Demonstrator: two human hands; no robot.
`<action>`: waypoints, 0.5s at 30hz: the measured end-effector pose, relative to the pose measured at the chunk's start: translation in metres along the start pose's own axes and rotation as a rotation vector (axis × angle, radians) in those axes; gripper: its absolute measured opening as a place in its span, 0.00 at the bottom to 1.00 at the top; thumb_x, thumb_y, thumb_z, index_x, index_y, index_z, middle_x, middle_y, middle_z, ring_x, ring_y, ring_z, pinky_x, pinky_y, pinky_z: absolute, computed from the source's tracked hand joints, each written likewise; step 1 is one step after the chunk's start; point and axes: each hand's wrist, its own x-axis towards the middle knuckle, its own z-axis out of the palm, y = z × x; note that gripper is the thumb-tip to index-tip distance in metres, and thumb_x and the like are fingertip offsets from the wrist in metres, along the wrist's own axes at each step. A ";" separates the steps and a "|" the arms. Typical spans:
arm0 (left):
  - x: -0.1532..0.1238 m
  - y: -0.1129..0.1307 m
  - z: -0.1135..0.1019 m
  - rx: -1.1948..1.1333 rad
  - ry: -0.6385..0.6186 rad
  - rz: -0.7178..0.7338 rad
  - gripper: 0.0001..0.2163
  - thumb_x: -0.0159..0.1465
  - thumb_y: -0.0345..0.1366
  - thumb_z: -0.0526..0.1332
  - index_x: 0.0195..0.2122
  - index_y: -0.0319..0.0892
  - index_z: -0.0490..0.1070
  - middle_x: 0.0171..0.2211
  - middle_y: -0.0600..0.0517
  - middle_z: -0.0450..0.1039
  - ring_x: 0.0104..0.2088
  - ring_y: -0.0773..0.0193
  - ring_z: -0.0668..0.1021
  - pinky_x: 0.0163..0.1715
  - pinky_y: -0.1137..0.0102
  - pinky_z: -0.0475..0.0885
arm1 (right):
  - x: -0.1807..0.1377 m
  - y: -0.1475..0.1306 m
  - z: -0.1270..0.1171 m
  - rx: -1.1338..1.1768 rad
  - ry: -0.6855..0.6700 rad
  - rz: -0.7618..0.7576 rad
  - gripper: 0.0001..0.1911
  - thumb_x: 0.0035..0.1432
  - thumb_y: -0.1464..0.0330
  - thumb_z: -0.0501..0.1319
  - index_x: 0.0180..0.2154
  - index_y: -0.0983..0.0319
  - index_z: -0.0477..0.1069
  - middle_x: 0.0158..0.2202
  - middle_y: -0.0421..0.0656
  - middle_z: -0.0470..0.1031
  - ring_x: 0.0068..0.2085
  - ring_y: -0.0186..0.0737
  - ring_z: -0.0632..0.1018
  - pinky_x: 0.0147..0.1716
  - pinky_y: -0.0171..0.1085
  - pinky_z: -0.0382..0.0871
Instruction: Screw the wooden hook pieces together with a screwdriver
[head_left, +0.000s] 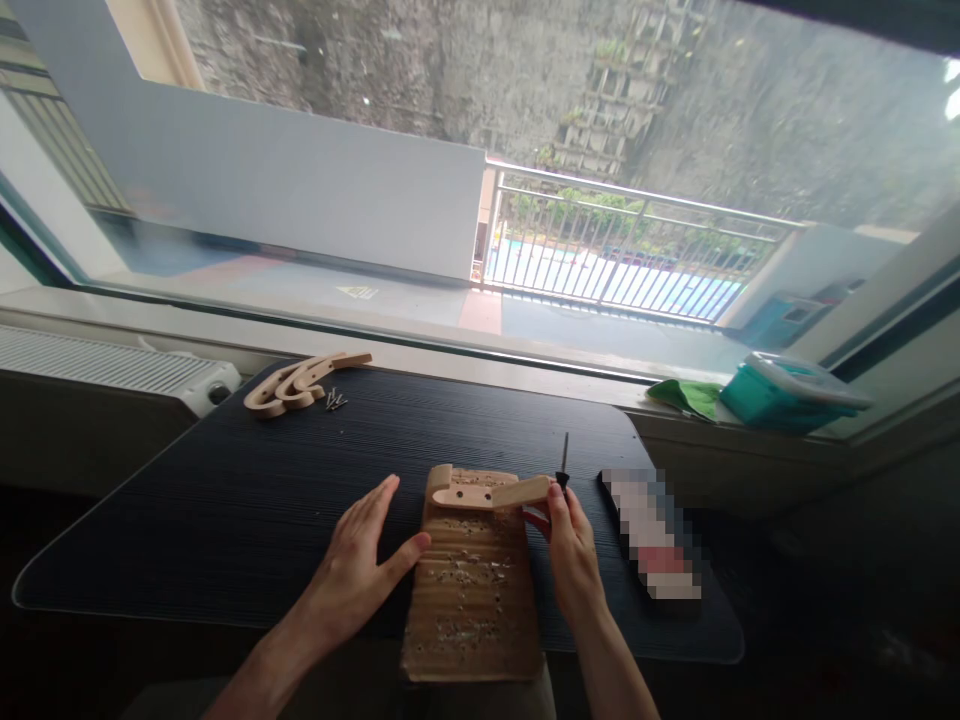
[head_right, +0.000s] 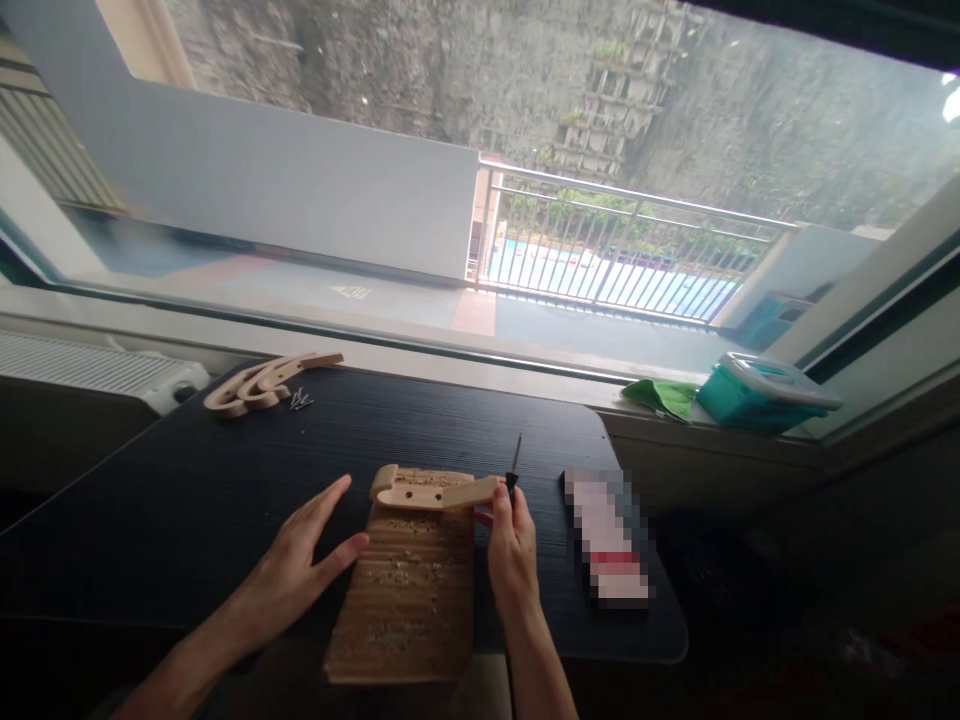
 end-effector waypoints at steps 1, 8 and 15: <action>-0.007 0.001 0.001 0.016 -0.009 0.013 0.30 0.61 0.52 0.57 0.61 0.41 0.60 0.61 0.40 0.63 0.62 0.46 0.65 0.61 0.47 0.58 | -0.003 0.002 0.001 0.028 0.012 0.011 0.23 0.54 0.49 0.59 0.39 0.61 0.73 0.41 0.45 0.77 0.43 0.41 0.77 0.43 0.38 0.73; 0.003 0.018 0.016 0.019 0.070 0.030 0.23 0.65 0.44 0.51 0.59 0.40 0.64 0.59 0.41 0.66 0.61 0.50 0.67 0.62 0.47 0.57 | 0.005 0.009 0.047 0.159 0.022 0.053 0.23 0.51 0.48 0.61 0.37 0.61 0.72 0.40 0.44 0.78 0.43 0.41 0.78 0.43 0.38 0.72; 0.049 -0.008 -0.030 0.064 0.222 -0.045 0.18 0.62 0.41 0.55 0.49 0.40 0.73 0.48 0.46 0.77 0.49 0.58 0.78 0.51 0.64 0.72 | 0.034 0.012 0.045 0.152 0.054 0.026 0.25 0.45 0.48 0.64 0.36 0.61 0.74 0.29 0.38 0.76 0.33 0.36 0.76 0.36 0.35 0.72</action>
